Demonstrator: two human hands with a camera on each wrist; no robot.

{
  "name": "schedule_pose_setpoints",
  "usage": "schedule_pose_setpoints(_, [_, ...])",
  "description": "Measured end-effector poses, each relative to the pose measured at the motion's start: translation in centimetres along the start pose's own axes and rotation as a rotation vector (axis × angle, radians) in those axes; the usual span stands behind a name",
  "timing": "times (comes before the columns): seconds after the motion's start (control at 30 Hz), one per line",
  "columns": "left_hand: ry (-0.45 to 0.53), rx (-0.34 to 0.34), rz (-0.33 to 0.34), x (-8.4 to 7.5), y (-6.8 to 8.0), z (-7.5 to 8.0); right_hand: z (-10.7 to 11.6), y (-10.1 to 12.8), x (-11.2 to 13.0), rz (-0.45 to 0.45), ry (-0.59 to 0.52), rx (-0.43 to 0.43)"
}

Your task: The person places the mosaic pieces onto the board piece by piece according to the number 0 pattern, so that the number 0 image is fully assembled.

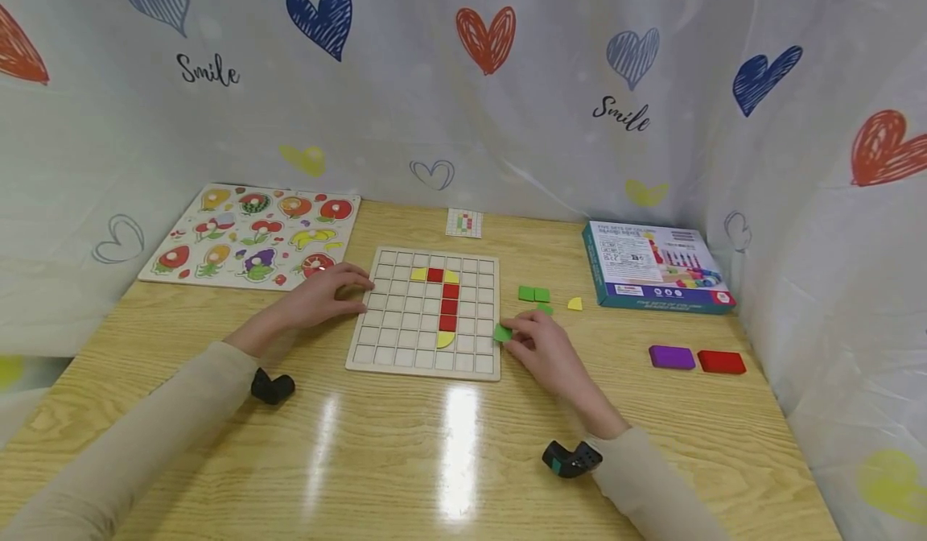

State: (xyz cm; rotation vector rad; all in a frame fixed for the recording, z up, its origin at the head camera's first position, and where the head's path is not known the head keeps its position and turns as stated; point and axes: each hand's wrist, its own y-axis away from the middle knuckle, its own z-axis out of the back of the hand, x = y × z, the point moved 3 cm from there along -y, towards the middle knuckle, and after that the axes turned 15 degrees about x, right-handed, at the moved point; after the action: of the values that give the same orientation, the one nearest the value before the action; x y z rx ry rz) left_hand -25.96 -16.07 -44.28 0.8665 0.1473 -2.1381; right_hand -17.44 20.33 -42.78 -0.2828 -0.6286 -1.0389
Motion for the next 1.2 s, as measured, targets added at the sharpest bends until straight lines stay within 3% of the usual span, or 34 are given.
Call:
schedule_pose_setpoints(0.53, [-0.004,-0.008,-0.023,-0.1,0.1,-0.1,-3.7,-3.7,4.8,0.128,-0.034,0.123])
schedule_pose_setpoints(1.2, [0.000,-0.005,-0.031,-0.3,0.1,0.1,-5.2,-5.9,6.2,0.160,0.082,0.124])
